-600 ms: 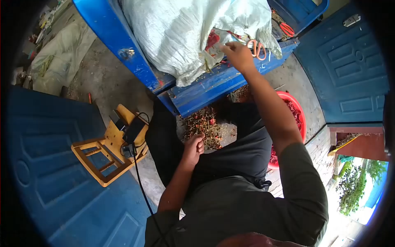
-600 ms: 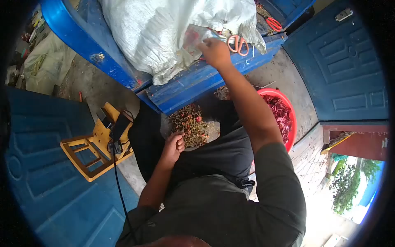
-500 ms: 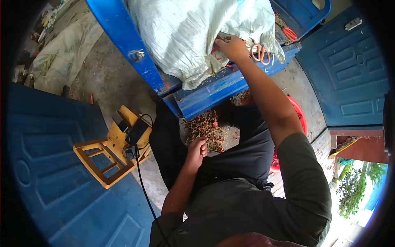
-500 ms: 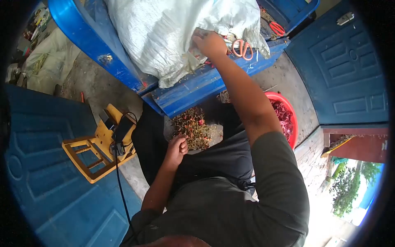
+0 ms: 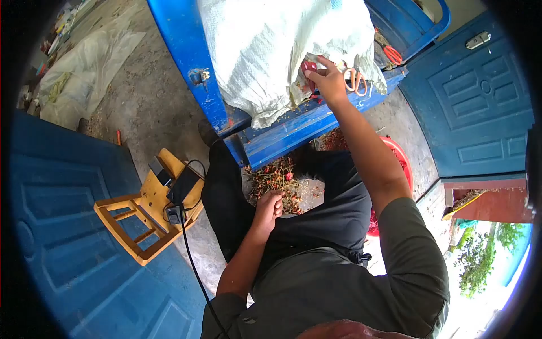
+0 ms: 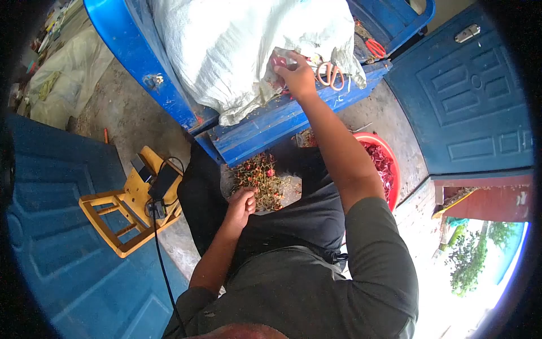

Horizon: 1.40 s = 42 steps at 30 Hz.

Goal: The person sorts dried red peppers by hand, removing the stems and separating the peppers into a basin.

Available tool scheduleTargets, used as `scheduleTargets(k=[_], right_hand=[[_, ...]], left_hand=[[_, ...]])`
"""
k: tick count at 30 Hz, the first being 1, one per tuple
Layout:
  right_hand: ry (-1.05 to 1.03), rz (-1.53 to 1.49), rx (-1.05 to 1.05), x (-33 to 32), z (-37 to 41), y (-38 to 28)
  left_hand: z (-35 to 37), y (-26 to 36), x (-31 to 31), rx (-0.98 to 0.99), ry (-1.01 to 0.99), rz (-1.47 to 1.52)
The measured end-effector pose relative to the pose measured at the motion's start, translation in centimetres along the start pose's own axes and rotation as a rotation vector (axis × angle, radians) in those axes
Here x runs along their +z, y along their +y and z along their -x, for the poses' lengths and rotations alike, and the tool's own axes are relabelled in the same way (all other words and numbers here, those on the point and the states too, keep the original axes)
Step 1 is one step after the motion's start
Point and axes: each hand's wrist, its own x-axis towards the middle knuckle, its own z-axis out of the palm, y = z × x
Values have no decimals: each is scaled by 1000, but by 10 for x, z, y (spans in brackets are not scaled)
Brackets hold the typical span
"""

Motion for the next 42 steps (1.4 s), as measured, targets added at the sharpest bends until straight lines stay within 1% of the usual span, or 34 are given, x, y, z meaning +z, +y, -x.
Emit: scheduleTargets(k=[1,2,5,7,9,11,13,15,17,18,21,22,24,25,27,28,30,31,33,37,40,42], right_hand=[[-85,-157,63,-6,5,-1],[-81,-159,59,-12,10,-2],[-133,-288,242,-27,30,-1],[-143,-332,234,-33,43,1],[-70,-291,185,-36,56,5],[-89,-312,200,-43,67,13],[-115,-390,237,-48,78,22],[-86,-383,244,-52,84,36],[-110,-387,369,-53,88,41],[-105,-395,374,-54,91,41],[-285,-508,416,-56,90,38],[-286,-514,415,-51,88,37],[-271,-623,287,-41,83,35],[-272,-625,289,-39,79,35],[-375,-400,227,-38,69,36],[-377,-401,231,-39,68,38],[-519,-64,184,-43,65,38],[-523,-59,182,-44,69,39],[-347,36,89,-44,87,40],[-327,-71,159,-50,100,27],[-365,-159,202,-52,103,18],[-387,-299,237,-56,109,12]], left_hand=[[0,-1,0,0,-4,-7],[0,-2,0,-4,-2,-9],[1,-5,3,-5,11,-14],[2,-7,3,-2,26,-21],[3,-8,3,7,27,-22],[3,-11,3,9,26,-35],[6,-11,4,10,23,-51],[6,-12,5,10,25,-54],[5,-13,6,1,37,-62],[5,-14,6,-4,48,-56],[7,-15,8,-1,55,-56],[7,-15,9,1,57,-61],[5,-16,9,-8,80,-78],[4,-17,7,-8,83,-78],[2,-18,5,1,82,-82],[3,-19,5,-1,86,-80],[2,-17,5,0,101,-71],[1,-15,5,3,100,-66],[2,-15,3,-2,91,-69],[0,-17,2,-19,67,-78],[0,-18,2,-19,71,-81],[-1,-17,0,-6,57,-59]])
